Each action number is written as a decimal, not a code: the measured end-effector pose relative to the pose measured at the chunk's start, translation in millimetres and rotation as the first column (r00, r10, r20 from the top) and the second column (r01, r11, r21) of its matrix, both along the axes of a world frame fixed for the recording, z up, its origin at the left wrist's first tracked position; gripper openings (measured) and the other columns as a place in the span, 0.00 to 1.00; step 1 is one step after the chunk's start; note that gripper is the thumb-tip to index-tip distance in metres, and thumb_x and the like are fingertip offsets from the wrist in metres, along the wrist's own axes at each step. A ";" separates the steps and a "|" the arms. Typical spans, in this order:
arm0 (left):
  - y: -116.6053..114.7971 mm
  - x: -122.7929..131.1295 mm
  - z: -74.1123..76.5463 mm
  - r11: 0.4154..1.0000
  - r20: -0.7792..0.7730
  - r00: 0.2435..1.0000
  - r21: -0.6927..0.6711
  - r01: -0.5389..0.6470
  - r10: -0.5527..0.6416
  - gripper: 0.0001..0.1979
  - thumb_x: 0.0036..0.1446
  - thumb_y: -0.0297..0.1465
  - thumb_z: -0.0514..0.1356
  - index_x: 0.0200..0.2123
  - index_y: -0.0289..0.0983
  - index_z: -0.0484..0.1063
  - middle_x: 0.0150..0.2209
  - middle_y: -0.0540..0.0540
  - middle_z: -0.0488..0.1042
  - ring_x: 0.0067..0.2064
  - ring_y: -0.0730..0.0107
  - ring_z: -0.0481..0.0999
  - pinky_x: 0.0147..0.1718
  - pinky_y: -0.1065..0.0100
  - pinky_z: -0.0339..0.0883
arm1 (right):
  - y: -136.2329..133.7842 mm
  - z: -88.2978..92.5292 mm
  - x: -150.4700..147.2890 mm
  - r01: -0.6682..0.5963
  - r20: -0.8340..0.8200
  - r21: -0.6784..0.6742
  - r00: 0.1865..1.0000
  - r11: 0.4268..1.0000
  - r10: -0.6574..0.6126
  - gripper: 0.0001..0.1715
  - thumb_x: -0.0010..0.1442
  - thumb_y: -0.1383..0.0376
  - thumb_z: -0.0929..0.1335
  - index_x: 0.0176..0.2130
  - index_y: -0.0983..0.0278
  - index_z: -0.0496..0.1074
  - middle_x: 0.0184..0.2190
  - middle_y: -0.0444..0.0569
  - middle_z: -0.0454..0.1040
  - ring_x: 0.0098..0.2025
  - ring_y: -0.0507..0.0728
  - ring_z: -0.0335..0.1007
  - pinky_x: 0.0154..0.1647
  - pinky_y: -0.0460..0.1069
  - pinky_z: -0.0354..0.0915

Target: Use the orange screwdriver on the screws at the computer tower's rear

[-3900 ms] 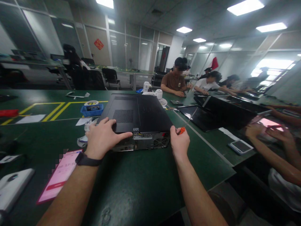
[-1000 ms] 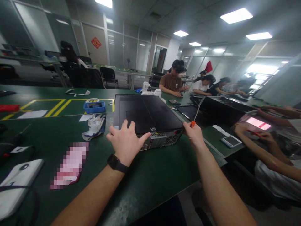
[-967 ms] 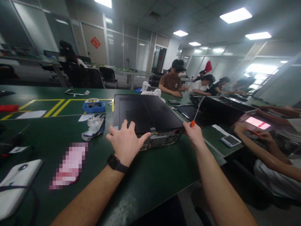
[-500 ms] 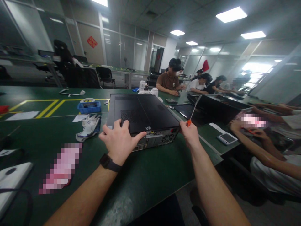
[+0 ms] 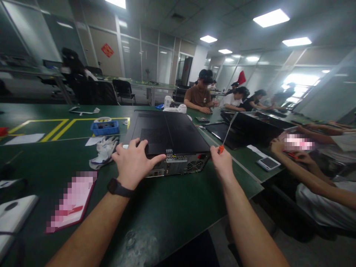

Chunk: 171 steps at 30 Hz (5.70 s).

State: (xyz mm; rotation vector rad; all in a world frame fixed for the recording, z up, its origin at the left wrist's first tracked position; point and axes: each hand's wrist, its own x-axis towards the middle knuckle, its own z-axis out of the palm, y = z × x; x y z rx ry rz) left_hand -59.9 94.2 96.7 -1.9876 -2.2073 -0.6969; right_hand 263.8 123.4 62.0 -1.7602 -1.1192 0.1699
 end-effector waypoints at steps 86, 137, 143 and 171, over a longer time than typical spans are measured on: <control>-0.7 -17.8 14.3 0.997 0.039 0.999 -0.070 0.036 -0.033 0.35 0.66 0.55 0.53 0.62 0.33 0.73 0.51 0.27 0.82 0.54 0.34 0.81 0.50 0.45 0.76 | -24.3 -9.4 -9.9 0.112 -0.040 0.112 0.993 0.987 -0.108 0.27 0.67 0.39 0.62 0.35 0.59 0.68 0.29 0.47 0.74 0.31 0.58 0.66 0.39 0.53 0.61; 1.0 11.7 -12.1 0.837 -0.019 0.867 0.252 0.485 -0.497 0.13 0.66 0.36 0.66 0.51 0.41 0.83 0.58 0.43 0.83 0.63 0.54 0.80 0.64 0.55 0.71 | -157.0 -34.3 -125.3 -0.390 0.425 0.418 0.882 0.821 0.203 0.16 0.64 0.73 0.70 0.50 0.60 0.73 0.34 0.47 0.81 0.32 0.55 0.80 0.34 0.49 0.76; -0.8 13.1 -10.3 0.849 -0.033 0.873 0.219 0.481 -0.486 0.15 0.66 0.36 0.65 0.52 0.40 0.83 0.60 0.42 0.82 0.63 0.53 0.80 0.65 0.53 0.71 | -157.8 -33.0 -125.1 -0.403 0.465 0.383 0.862 0.831 0.204 0.16 0.64 0.72 0.70 0.51 0.60 0.74 0.34 0.47 0.82 0.31 0.55 0.80 0.33 0.50 0.76; -3.3 24.7 -2.2 0.921 0.001 0.935 0.170 0.350 -0.355 0.18 0.63 0.35 0.68 0.55 0.39 0.82 0.61 0.43 0.81 0.64 0.53 0.79 0.66 0.55 0.71 | -156.8 -4.6 -129.2 -0.445 0.538 0.274 0.806 0.852 0.248 0.07 0.70 0.68 0.66 0.45 0.62 0.75 0.28 0.43 0.77 0.27 0.53 0.76 0.29 0.47 0.69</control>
